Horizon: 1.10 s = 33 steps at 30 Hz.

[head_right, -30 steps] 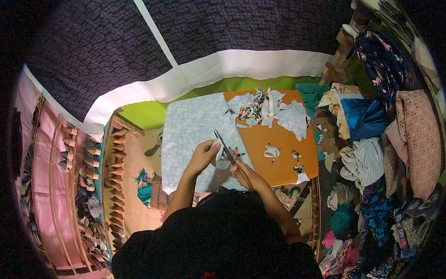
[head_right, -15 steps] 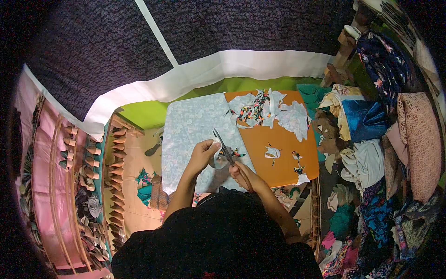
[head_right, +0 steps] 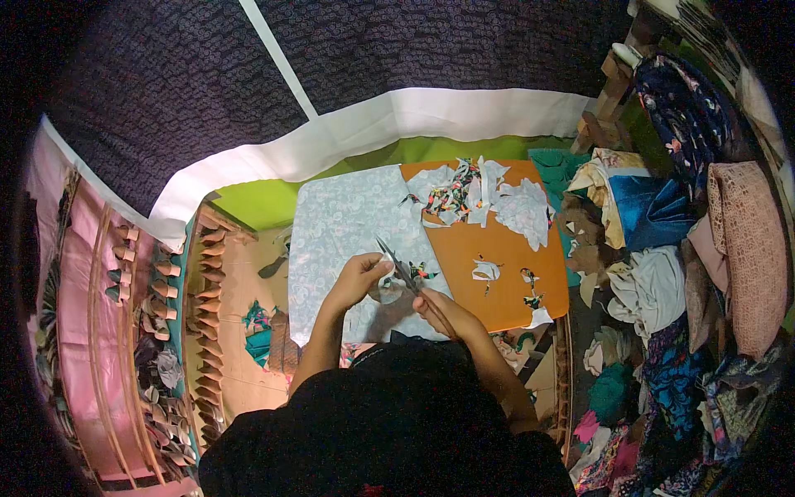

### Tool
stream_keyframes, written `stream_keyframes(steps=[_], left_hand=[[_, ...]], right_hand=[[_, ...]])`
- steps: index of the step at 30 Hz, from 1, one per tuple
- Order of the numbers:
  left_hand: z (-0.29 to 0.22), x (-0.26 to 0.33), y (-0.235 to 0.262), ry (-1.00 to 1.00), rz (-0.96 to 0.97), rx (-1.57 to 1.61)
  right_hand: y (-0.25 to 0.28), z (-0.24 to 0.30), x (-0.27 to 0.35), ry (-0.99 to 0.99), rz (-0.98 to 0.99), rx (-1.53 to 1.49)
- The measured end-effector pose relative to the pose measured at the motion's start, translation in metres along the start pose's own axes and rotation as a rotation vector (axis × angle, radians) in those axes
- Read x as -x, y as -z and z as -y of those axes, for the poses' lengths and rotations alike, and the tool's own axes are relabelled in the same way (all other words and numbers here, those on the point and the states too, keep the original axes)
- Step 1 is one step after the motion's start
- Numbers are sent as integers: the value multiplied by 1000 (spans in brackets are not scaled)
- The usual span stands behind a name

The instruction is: Cutting pieces of fabric with scissors on a table.

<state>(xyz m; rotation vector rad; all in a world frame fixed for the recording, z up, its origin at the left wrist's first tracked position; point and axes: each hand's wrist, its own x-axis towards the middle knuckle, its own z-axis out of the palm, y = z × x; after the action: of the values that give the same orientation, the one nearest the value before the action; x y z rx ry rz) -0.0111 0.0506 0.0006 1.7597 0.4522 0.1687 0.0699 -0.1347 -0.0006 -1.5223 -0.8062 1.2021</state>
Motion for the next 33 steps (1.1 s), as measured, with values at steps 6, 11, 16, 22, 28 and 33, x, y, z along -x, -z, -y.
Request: stream_keyframes(steps=[6,11,16,22,28,33], left_hand=[[-15,5,2,44,39,-126],[-33,8,1,88,81,-74],[-21,3,7,45,98,-159],[-24,6,3,125,130,-24],[-28,6,6,80,160,-98],[-23,5,4,105,188,-74]], right_hand=[[0,-8,0,26,-56,14],[-2,-11,-4,71,-54,17],[-2,-15,-3,136,-96,-80],[-3,-5,-1,194,-141,135],[4,-15,-2,56,-55,203],[1,-35,1,-143,99,-452]])
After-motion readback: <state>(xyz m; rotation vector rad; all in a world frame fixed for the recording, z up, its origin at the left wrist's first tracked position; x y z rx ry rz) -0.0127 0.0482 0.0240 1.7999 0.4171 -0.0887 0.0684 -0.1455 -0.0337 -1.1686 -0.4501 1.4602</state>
